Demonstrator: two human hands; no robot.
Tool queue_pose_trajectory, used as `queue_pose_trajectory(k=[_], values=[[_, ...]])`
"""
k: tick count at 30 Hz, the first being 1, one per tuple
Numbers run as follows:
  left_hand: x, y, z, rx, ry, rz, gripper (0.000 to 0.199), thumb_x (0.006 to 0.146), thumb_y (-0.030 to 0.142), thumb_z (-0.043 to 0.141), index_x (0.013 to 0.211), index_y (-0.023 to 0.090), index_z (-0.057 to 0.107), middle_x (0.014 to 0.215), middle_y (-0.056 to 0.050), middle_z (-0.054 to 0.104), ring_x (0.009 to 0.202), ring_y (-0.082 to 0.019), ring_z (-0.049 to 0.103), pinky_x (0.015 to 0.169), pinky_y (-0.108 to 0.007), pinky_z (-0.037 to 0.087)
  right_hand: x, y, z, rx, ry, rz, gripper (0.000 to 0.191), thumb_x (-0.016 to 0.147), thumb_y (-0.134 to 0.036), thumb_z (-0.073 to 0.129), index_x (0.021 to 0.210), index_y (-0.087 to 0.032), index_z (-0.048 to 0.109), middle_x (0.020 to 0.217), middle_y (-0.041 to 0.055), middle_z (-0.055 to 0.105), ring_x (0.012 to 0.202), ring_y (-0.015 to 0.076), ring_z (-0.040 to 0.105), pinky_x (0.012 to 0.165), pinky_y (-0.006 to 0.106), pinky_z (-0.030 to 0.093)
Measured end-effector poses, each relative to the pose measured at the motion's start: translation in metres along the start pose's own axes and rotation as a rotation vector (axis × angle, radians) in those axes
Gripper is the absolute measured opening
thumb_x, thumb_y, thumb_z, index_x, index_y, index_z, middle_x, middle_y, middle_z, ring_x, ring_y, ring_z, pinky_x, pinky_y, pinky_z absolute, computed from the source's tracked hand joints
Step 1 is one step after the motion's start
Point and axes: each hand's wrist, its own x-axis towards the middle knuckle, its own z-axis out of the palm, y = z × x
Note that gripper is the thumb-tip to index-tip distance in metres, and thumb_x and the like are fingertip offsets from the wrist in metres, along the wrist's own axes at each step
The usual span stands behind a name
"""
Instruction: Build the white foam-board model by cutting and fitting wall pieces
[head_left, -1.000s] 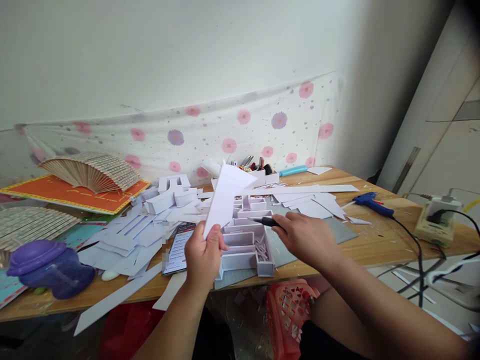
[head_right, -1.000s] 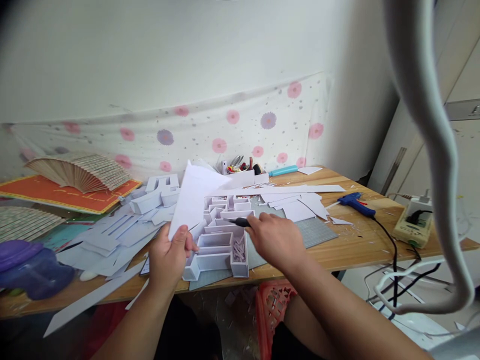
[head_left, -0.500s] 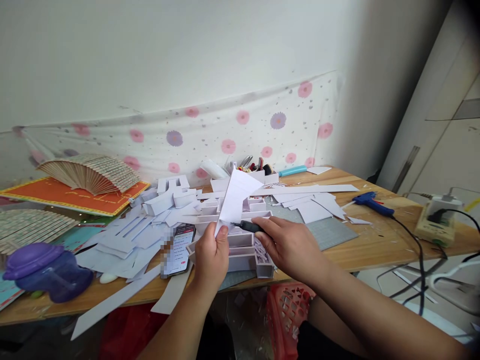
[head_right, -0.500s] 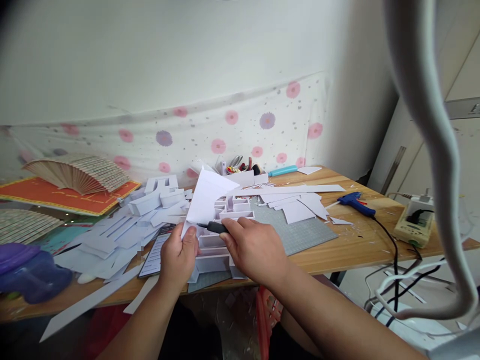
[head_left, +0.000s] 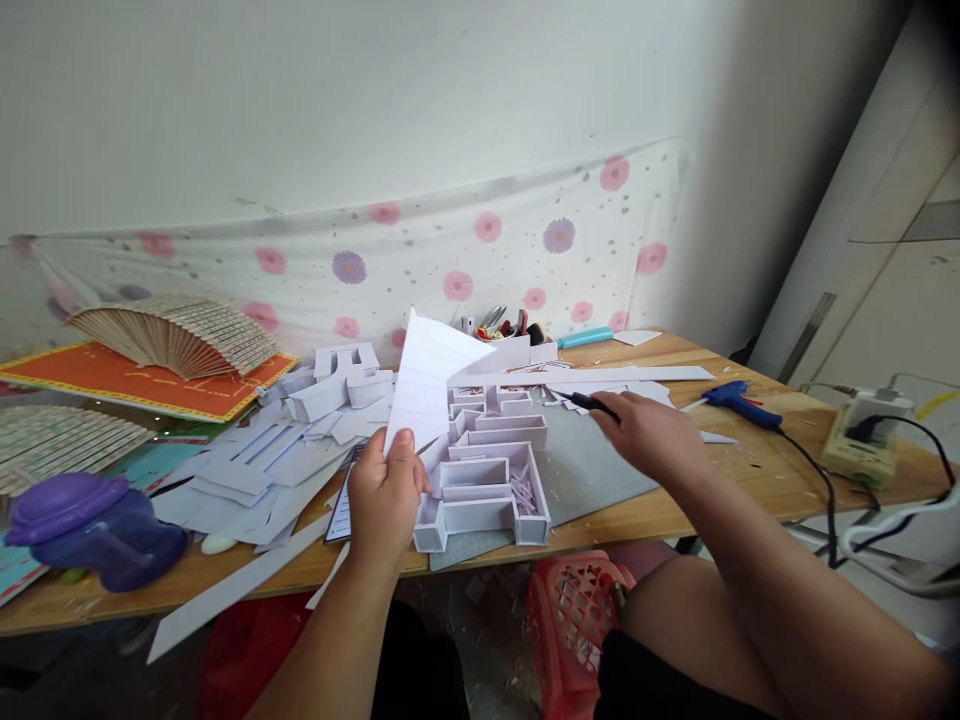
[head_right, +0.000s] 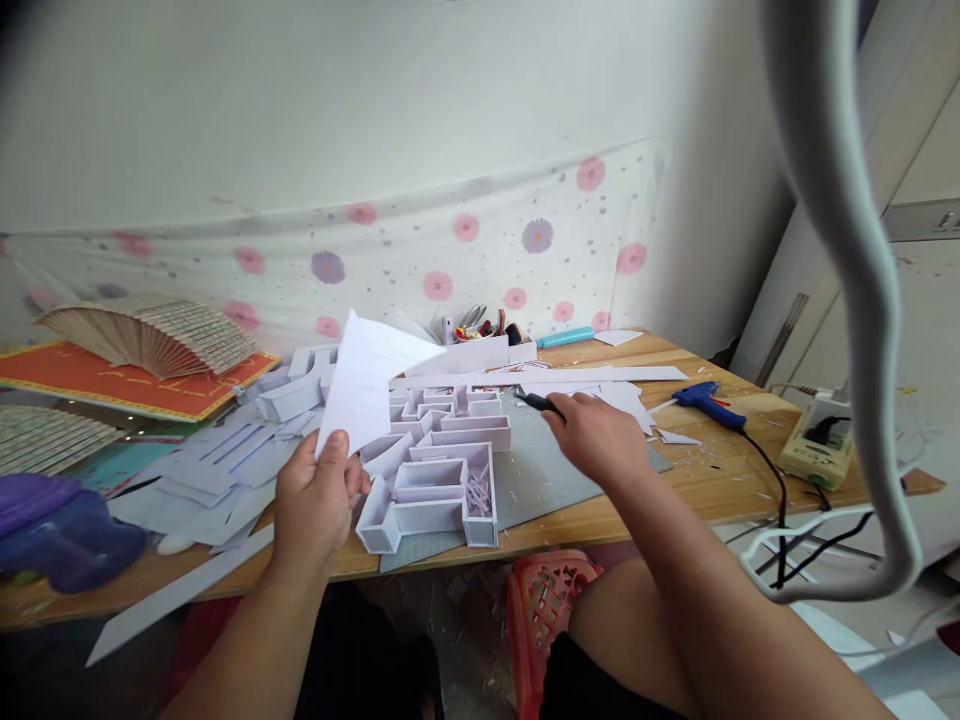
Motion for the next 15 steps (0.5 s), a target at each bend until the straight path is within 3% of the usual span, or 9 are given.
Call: queue_pose_trajectory(k=[4, 7, 9, 11, 13, 15], values=[[-0.010, -0.003, 0.002, -0.289, -0.205, -0.224, 0.026, 0.083, 0.043, 0.054, 0.073, 0.019, 0.051, 0.037, 0.011, 0.032, 0.035, -0.008, 0.033, 0.045, -0.023, 0.040, 0.016, 0.046, 0.036, 0.048, -0.252, -0.030, 0.033, 0.088, -0.037, 0.050, 0.114, -0.022, 0.064, 0.106, 0.0110, 0.068, 0.095, 0.0268, 0.063, 0.070, 0.033, 0.043], [-0.018, -0.006, 0.001, -0.321, -0.326, -0.293, 0.026, 0.080, 0.043, 0.057, 0.073, 0.017, 0.054, 0.036, 0.010, 0.034, 0.035, -0.008, 0.032, 0.047, -0.024, 0.041, 0.021, 0.054, 0.050, 0.087, -0.316, -0.069, 0.028, 0.084, -0.029, 0.056, 0.106, -0.018, 0.068, 0.104, 0.0135, 0.068, 0.096, 0.0273, 0.063, 0.077, 0.035, 0.044], [-0.021, -0.008, -0.001, -0.312, -0.392, -0.341, 0.027, 0.078, 0.042, 0.058, 0.071, 0.016, 0.055, 0.035, 0.010, 0.034, 0.035, -0.008, 0.033, 0.048, -0.024, 0.041, 0.021, 0.041, 0.045, 0.217, -0.218, -0.044, 0.026, 0.086, -0.030, 0.052, 0.101, -0.015, 0.068, 0.104, 0.0140, 0.067, 0.097, 0.0250, 0.061, 0.082, 0.035, 0.044], [-0.022, -0.010, -0.004, -0.309, -0.458, -0.396, 0.027, 0.077, 0.041, 0.061, 0.070, 0.015, 0.058, 0.034, 0.010, 0.034, 0.035, -0.007, 0.034, 0.047, -0.023, 0.039, 0.017, 0.017, 0.030, 0.565, -0.099, -0.020, 0.033, 0.092, -0.037, 0.043, 0.099, -0.014, 0.066, 0.098, 0.0118, 0.067, 0.090, 0.0204, 0.062, 0.079, 0.032, 0.046], [-0.022, -0.014, -0.007, -0.303, -0.540, -0.424, 0.028, 0.076, 0.041, 0.062, 0.068, 0.015, 0.059, 0.034, 0.008, 0.035, 0.036, -0.007, 0.037, 0.047, -0.022, 0.037, 0.009, -0.013, 0.013, 0.995, -0.159, -0.075, 0.045, 0.095, -0.047, 0.031, 0.099, -0.015, 0.062, 0.086, 0.0076, 0.065, 0.075, 0.0165, 0.060, 0.066, 0.028, 0.047], [-0.021, -0.018, -0.009, -0.280, -0.640, -0.424, 0.030, 0.077, 0.043, 0.061, 0.066, 0.014, 0.060, 0.035, 0.006, 0.039, 0.039, -0.009, 0.041, 0.046, -0.022, 0.035, 0.000, -0.039, 0.001, 1.169, -0.208, -0.149, 0.046, 0.093, -0.054, 0.033, 0.086, -0.016, 0.058, 0.074, 0.0035, 0.059, 0.063, 0.0139, 0.053, 0.056, 0.025, 0.044]])
